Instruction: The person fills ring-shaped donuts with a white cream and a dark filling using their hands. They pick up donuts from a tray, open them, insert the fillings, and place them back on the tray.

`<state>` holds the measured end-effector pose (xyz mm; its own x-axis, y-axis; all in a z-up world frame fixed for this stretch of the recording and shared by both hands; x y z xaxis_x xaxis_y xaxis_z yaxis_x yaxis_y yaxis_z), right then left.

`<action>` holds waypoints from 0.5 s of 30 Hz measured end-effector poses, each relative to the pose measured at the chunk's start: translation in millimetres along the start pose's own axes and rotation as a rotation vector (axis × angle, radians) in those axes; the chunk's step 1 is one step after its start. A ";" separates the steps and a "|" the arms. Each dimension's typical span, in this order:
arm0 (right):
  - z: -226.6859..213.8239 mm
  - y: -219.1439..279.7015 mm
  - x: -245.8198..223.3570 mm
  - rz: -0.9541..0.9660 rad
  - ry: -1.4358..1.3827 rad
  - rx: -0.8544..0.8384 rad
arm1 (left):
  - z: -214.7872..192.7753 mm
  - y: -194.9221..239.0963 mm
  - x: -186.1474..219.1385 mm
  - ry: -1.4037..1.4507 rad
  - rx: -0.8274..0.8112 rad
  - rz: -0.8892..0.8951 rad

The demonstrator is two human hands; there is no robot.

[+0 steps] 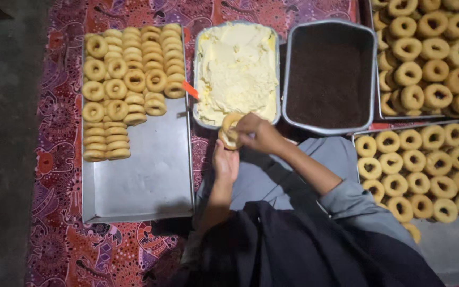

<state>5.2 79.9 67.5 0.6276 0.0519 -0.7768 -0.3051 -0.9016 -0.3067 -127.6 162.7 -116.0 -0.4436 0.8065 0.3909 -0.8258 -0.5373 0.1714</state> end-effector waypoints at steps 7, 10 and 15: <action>-43.3 64.6 6.4 0.084 0.119 0.172 | 38.0 -10.2 -43.7 -0.150 -0.096 -0.078; -74.5 85.6 48.9 0.188 0.143 0.233 | 49.5 -21.2 -93.6 -0.168 -0.082 -0.245; -157.1 144.2 153.0 0.541 0.558 0.363 | 76.5 -95.1 -172.8 -0.624 -0.005 -0.451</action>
<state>169.8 -109.6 -9.1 0.5612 -0.6501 -0.5122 -0.8147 -0.5432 -0.2032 54.2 55.6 -130.6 0.2141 0.6577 0.7222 -0.8823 -0.1871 0.4319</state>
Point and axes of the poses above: each hand's wrist, its own y-axis away from the middle knuckle, its own z-axis out of the palm, x = y × z, the point moved 7 cm from there along -y, towards the middle knuckle, and after that the axes turned 7 degrees about -x, right-handed, at the moved point
